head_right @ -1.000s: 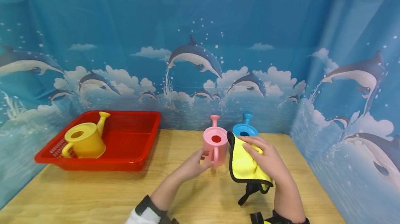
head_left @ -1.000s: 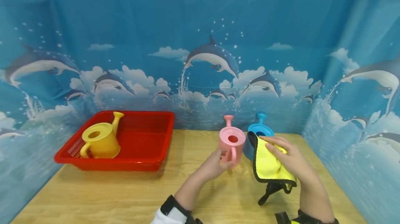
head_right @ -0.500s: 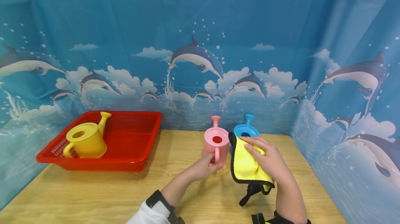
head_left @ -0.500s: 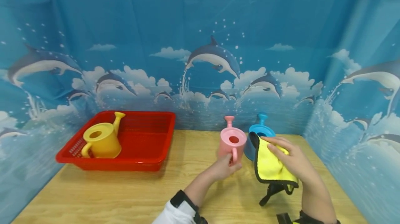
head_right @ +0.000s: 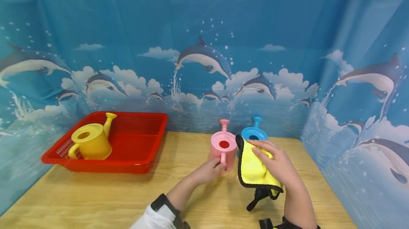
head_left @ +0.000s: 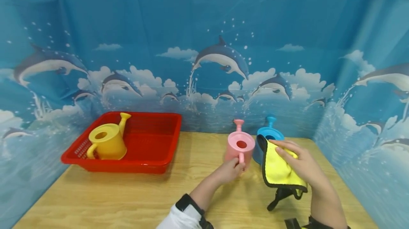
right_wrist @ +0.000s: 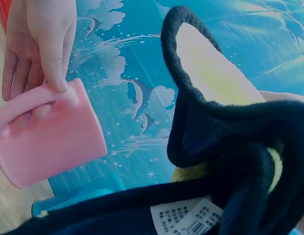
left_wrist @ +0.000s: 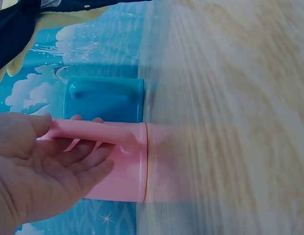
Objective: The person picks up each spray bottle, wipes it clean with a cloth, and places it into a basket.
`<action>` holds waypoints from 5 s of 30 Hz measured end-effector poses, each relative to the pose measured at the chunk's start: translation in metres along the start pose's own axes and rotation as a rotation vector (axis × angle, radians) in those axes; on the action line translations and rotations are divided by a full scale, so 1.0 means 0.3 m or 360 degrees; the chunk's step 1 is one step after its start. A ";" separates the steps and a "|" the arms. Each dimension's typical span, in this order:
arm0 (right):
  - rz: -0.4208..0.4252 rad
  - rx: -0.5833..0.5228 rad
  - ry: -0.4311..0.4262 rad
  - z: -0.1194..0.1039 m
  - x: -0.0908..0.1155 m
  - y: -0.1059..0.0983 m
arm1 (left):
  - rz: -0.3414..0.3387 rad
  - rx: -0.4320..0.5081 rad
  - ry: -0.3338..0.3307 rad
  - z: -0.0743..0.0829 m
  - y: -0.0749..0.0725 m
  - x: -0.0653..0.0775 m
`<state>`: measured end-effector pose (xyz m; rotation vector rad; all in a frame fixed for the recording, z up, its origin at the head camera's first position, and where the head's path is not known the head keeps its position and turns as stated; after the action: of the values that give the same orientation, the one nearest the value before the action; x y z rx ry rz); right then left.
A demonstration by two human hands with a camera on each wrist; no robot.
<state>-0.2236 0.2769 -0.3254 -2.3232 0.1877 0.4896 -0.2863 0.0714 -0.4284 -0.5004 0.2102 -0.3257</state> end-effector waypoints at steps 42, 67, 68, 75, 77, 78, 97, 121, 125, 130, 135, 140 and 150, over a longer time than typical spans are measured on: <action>0.0051 0.0077 0.0041 -0.010 -0.007 0.018 | 0.0701 0.0654 -0.0190 0.031 -0.080 -0.005; 0.1451 0.0696 -0.1203 -0.220 0.051 0.188 | 0.0710 0.1320 -0.0264 0.179 -0.210 0.183; 0.1448 0.0683 -0.1227 -0.230 0.055 0.197 | 0.0704 0.1339 -0.0259 0.181 -0.208 0.184; 0.1251 0.0579 -0.1340 -0.263 0.065 0.250 | 0.0701 0.1327 -0.0248 0.191 -0.216 0.193; 0.1151 0.0552 -0.1321 -0.261 0.066 0.257 | 0.0676 0.1354 -0.0244 0.193 -0.215 0.193; 0.1101 0.0549 -0.1306 -0.260 0.067 0.260 | 0.0661 0.1364 -0.0248 0.193 -0.215 0.193; 0.0960 0.0465 -0.1320 -0.233 0.067 0.303 | 0.0497 0.1441 -0.0316 0.188 -0.206 0.198; 0.0753 0.0412 -0.1416 -0.230 0.067 0.312 | 0.0440 0.1823 -0.0193 0.166 -0.275 0.190; 0.0982 0.0379 -0.1330 -0.218 0.056 0.290 | 0.0345 0.1688 -0.0227 0.188 -0.225 0.209; 0.1132 0.0303 -0.1315 -0.217 0.047 0.255 | 0.0315 0.1537 -0.0207 0.212 -0.188 0.232; 0.1097 0.0188 -0.1369 -0.210 0.045 0.266 | 0.0326 0.1570 -0.0203 0.212 -0.210 0.235; 0.1004 0.0069 -0.1510 -0.203 0.050 0.306 | 0.0372 0.1698 -0.0121 0.200 -0.265 0.226; 0.0789 -0.0037 -0.1721 -0.203 0.065 0.343 | 0.0500 0.1865 -0.0051 0.172 -0.350 0.209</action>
<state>-0.2160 0.1608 -0.3598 -1.7076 0.2161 1.8862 -0.2406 -0.0154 -0.3390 0.6812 0.0382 -0.0904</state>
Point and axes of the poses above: each hand's wrist, its own x-axis away from the middle knuckle, its own y-axis out of the palm, z = x × y, the point moved 3 cm from there along -x, towards the middle knuckle, and after that the axes turned 11 degrees about z, right-handed, at the moved point
